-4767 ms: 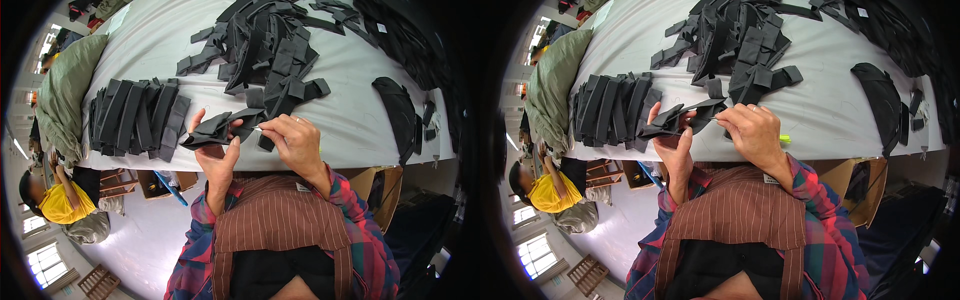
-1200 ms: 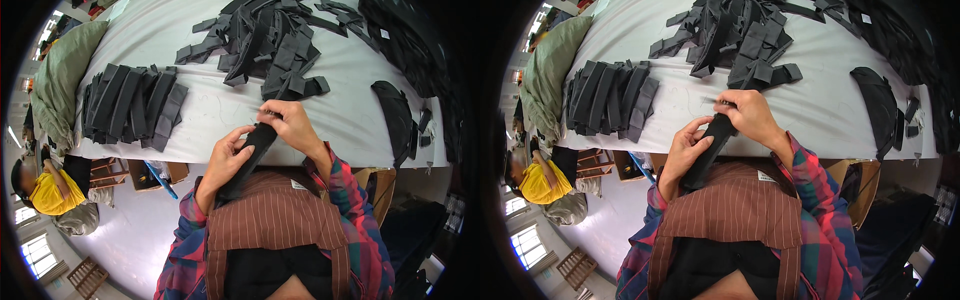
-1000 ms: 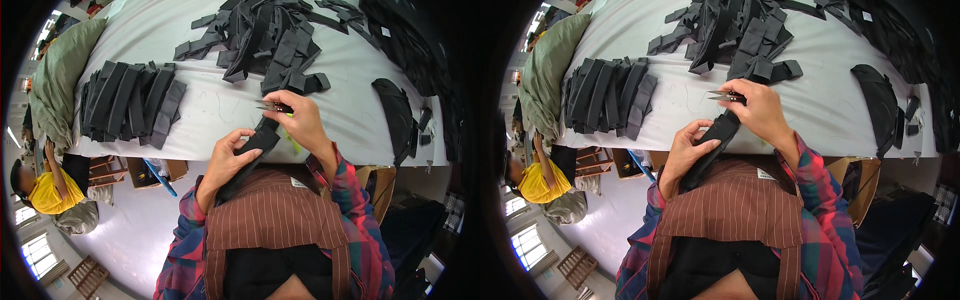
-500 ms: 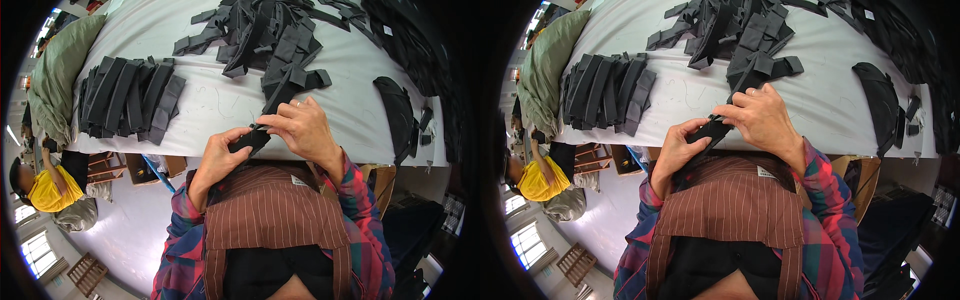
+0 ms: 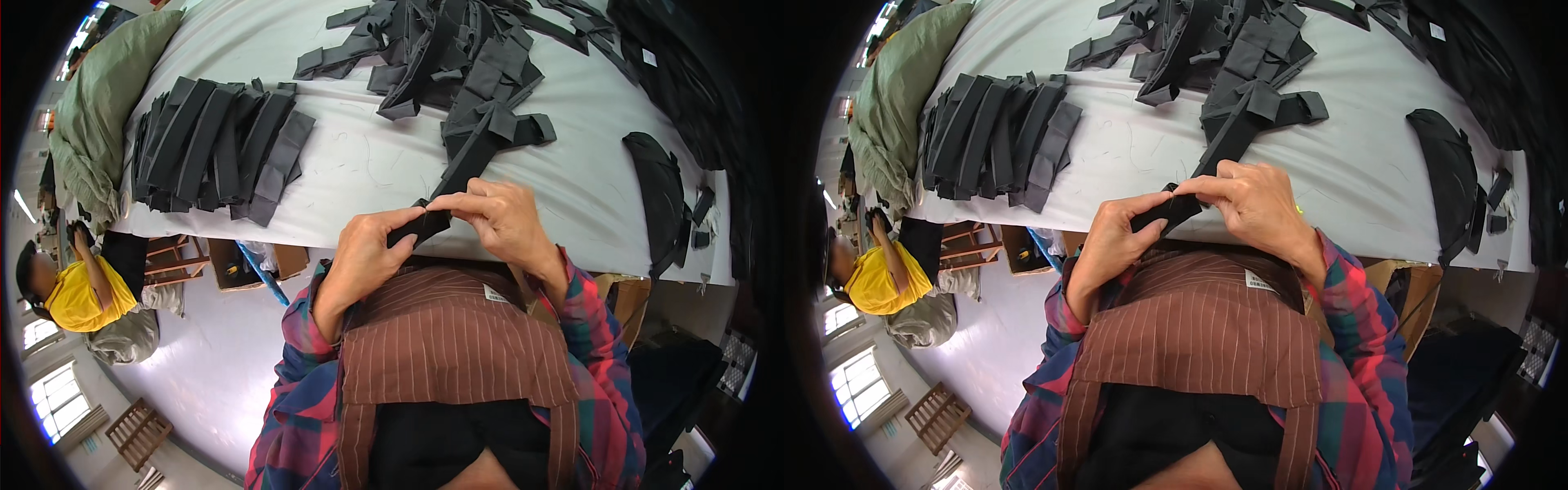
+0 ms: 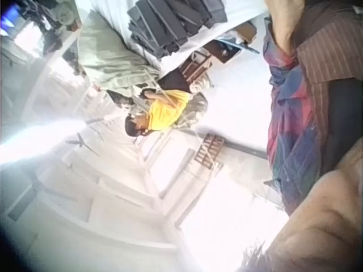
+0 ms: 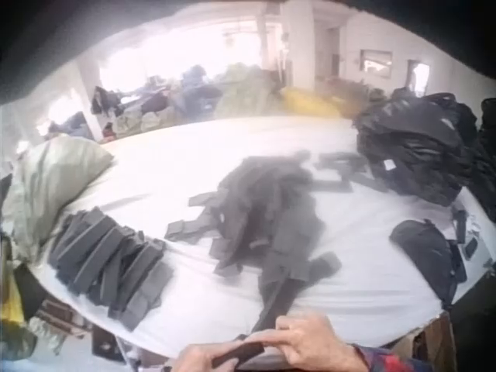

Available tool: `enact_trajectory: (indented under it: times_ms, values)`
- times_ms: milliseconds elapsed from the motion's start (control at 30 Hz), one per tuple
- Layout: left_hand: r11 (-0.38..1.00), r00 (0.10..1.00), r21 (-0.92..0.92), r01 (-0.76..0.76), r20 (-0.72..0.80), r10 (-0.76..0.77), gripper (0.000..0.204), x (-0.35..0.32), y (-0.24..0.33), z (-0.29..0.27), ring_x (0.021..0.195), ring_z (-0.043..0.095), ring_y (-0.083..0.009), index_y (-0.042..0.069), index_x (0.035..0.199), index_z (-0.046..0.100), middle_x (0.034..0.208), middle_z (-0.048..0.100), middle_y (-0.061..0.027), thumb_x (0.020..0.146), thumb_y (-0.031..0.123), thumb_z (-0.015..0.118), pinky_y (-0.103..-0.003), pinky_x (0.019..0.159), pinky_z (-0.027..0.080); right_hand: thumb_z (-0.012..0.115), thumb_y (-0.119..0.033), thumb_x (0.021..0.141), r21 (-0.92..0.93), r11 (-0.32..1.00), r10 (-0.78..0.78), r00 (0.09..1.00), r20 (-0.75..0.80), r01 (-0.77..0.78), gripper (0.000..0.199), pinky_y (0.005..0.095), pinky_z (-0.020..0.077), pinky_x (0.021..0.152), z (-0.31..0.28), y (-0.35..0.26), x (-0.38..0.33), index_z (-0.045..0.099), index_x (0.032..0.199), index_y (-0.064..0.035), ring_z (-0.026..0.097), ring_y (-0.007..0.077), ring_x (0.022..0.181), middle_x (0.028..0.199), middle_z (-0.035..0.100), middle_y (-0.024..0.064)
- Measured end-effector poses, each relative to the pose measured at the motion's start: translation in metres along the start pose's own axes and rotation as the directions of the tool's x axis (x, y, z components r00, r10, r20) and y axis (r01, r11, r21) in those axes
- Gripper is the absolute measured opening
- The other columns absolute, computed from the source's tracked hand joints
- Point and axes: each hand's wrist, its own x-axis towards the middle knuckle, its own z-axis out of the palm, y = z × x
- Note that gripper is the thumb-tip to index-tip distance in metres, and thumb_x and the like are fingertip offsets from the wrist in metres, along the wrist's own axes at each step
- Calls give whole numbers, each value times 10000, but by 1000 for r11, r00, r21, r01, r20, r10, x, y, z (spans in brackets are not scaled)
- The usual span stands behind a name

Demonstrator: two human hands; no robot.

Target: Trimming excess threads or material from small black fabric pieces using small nippers.

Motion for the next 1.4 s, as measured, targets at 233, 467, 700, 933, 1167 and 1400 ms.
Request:
enact_trajectory:
  times_ms: [233,467,700,933,1167,1400]
  values:
    - [983,999,-182,33,20,-29,401,-3,-7,1,974,587,-117,-39,1199,576,1061,671,-118,802,2,613,-256,882,448,612,-81,814,520,839,277,948,-158,-158,226,331,409,532,37,0,-4,719,960,-216,566,213,599,613,536,32]
    - [987,997,-163,17,72,-6,434,-9,-13,-7,937,627,-175,-15,1231,550,1043,667,-172,799,10,587,-296,844,468,587,-75,814,-249,963,-3,915,-403,-107,309,353,412,537,37,-14,0,699,1011,-284,549,246,611,672,493,29]
    - [888,978,-435,147,197,-66,418,-33,-23,-3,980,558,-114,-37,1239,541,1080,643,-83,822,-29,565,-256,896,430,604,-111,847,75,957,281,835,-473,-280,236,344,441,590,-5,6,11,691,1052,-190,574,239,645,738,587,41]
    - [851,994,-516,101,91,-63,409,-47,-18,-6,949,559,-87,-40,1231,550,1051,629,-38,822,-50,564,-239,871,440,553,-68,885,498,853,194,981,-32,-152,210,231,437,726,-2,-18,-9,648,1056,8,562,86,799,889,656,38]
    - [844,990,-535,-39,-137,-41,298,-66,-26,-3,889,568,-66,-46,1114,620,973,650,-17,822,-65,567,-207,811,454,591,-119,892,679,724,99,993,64,-116,172,217,409,641,14,-38,-23,662,983,8,497,60,703,755,608,0]
    - [855,979,-504,-125,-204,23,224,-84,-22,1,876,577,-68,-29,1036,657,936,662,-9,835,-68,566,-207,810,459,585,-124,899,759,648,16,997,77,-69,165,198,376,611,28,-54,-30,661,967,5,459,33,688,735,573,-32]
